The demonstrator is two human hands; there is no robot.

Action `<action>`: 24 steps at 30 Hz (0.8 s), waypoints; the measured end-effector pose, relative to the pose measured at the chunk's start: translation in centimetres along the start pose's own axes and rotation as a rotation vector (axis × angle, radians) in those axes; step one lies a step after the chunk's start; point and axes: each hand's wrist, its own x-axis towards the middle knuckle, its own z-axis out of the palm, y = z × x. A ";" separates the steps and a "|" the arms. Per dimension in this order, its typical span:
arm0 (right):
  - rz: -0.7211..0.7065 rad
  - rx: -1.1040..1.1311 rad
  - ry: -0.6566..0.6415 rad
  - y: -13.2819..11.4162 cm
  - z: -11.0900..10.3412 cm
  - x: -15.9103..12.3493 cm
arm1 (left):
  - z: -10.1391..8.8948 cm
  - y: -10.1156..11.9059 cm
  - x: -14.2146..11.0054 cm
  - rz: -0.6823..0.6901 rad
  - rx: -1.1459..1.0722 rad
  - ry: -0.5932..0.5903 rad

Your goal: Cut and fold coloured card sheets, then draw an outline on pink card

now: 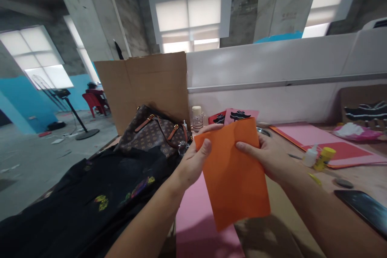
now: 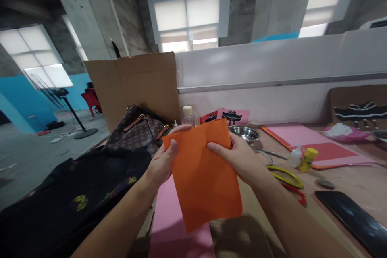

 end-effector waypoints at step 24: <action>-0.032 -0.033 -0.009 -0.3 -0.1 -0.2 | 0.5 0.9 0.0 -0.033 0.099 -0.032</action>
